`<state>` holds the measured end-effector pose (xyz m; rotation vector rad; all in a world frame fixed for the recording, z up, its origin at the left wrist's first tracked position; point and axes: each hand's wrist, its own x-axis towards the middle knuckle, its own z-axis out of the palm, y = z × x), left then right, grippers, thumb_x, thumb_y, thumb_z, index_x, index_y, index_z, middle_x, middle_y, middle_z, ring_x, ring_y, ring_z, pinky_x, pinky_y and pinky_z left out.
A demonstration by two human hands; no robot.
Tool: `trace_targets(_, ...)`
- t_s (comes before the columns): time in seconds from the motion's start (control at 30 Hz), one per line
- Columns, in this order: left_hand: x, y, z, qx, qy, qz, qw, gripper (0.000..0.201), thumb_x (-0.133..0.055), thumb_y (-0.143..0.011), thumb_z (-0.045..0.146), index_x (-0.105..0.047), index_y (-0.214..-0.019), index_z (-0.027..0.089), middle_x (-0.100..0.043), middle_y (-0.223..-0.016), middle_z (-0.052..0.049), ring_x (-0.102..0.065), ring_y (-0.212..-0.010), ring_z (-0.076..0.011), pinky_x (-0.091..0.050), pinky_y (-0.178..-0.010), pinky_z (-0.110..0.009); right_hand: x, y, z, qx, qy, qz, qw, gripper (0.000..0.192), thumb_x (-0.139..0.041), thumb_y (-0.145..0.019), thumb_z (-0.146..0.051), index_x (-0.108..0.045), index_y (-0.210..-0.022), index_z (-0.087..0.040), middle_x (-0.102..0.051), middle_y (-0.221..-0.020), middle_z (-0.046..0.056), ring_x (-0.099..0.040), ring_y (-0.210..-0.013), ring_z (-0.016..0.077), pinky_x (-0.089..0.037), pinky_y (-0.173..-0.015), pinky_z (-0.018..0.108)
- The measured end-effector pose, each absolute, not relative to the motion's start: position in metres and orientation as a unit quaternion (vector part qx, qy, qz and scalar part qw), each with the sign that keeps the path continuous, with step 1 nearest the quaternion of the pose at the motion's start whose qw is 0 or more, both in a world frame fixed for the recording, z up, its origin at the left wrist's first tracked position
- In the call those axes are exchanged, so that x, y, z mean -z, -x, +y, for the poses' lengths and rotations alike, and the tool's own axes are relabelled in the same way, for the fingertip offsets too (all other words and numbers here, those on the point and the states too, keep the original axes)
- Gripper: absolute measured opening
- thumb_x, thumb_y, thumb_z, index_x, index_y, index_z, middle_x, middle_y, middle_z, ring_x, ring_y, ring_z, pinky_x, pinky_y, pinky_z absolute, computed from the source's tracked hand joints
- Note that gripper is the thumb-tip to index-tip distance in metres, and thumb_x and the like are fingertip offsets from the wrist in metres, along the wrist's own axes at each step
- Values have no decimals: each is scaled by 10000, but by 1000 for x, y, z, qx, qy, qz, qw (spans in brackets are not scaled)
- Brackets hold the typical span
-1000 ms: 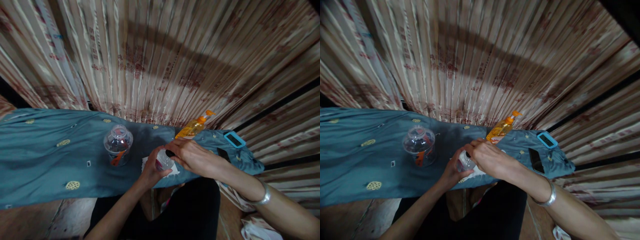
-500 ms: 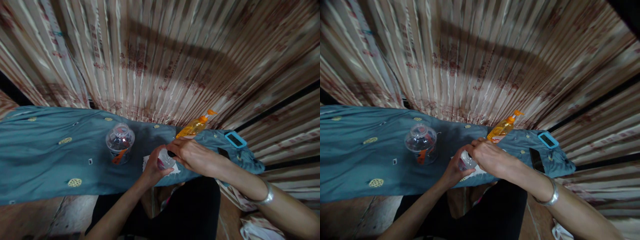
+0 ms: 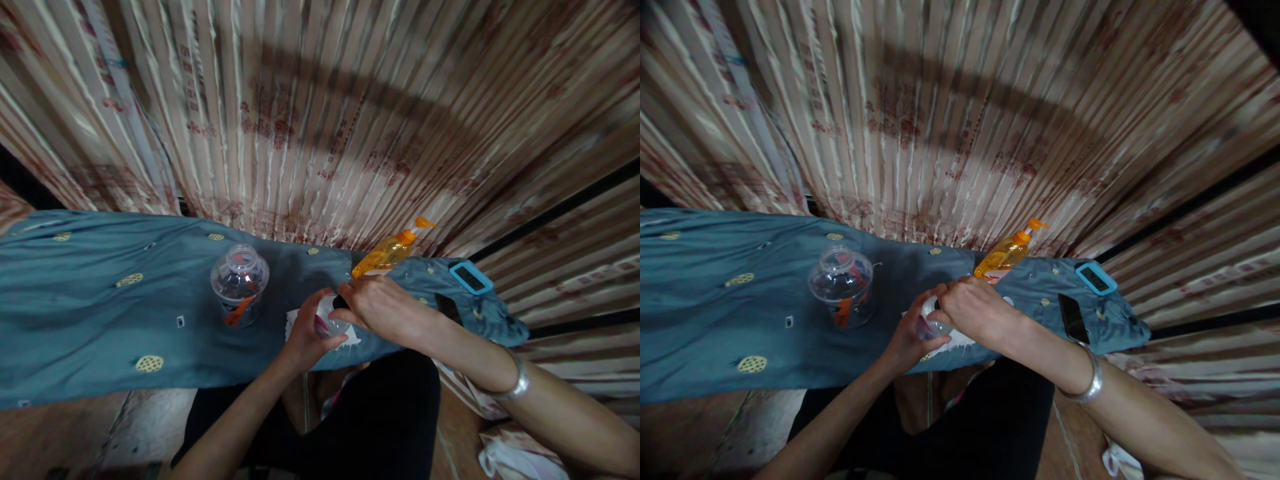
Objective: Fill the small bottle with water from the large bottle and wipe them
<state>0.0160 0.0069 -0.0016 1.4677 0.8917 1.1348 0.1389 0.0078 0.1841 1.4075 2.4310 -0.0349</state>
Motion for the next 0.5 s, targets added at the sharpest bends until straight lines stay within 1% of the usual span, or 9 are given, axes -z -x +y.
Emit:
trace_targets(0.07,1,-15,7,-474,-612,369,514,809,-881,-611,197,-530,-1339,239,-606,-1410,-105,-551,-1328,-341,-384,-1166,-541,-184,-144,7,46,-487,859,148,378,-625,-957,-373,-622,-1186,-72,-685,-1095,173,-666,-1058,309,-480,-832,354)
trace_targets(0.13,0,-15,8,-472,-614,367,516,804,-884,-615,205,-534,-1337,239,-616,-1393,-106,-562,-1315,-340,-395,-1157,-536,-185,-148,6,79,-466,875,103,404,-647,-926,-225,-560,-1304,-112,-640,-1251,145,-630,-1154,275,-472,-912,335)
trace_targets(0.17,-1,-15,8,-470,-614,367,518,806,-887,-613,210,-536,-1338,239,-619,-1387,-106,-564,-1312,-341,-399,-1155,-533,-186,-148,6,88,-462,877,97,405,-620,-924,-171,-552,-1320,-123,-634,-1264,136,-627,-1157,263,-467,-922,330)
trace_targets(0.2,-1,-15,8,-468,-614,368,519,812,-891,-609,214,-537,-1339,241,-619,-1387,-105,-563,-1315,-343,-399,-1156,-533,-187,-148,6,88,-470,872,109,361,-579,-940,-159,-569,-1299,-120,-651,-1223,138,-641,-1124,263,-466,-904,335)
trace_targets(0.27,-1,-15,8,-468,-613,370,518,821,-894,-600,215,-541,-1340,248,-614,-1394,-100,-554,-1327,-348,-394,-1162,-534,-188,-145,7,76,-499,848,162,277,-500,-1002,-239,-627,-1201,-94,-691,-1051,154,-674,-1012,285,-460,-830,358)
trace_targets(0.33,-1,-15,8,-467,-614,373,515,821,-891,-600,212,-539,-1341,249,-606,-1407,-98,-544,-1341,-350,-387,-1171,-535,-189,-143,7,64,-517,834,181,344,-478,-1026,-353,-659,-1124,-77,-696,-952,164,-681,-950,298,-446,-786,369)
trace_targets(0.4,0,-15,8,-466,-614,378,513,815,-890,-602,217,-539,-1338,239,-612,-1396,-102,-549,-1332,-353,-391,-1166,-538,-189,-143,6,74,-494,855,141,337,-561,-994,-360,-648,-1169,-86,-691,-1030,154,-662,-1022,289,-450,-835,365)
trace_targets(0.47,0,-15,8,-463,-613,378,516,805,-885,-615,228,-536,-1340,226,-627,-1368,-108,-565,-1307,-355,-407,-1148,-543,-189,-144,6,97,-458,878,105,321,-627,-951,-251,-619,-1241,-112,-665,-1147,129,-630,-1111,268,-450,-908,352)
trace_targets(0.5,0,-15,7,-463,-612,379,518,805,-884,-617,230,-534,-1342,221,-633,-1357,-110,-570,-1299,-356,-412,-1141,-545,-189,-144,6,101,-451,880,108,317,-620,-943,-200,-616,-1249,-118,-659,-1162,124,-627,-1118,264,-452,-916,351)
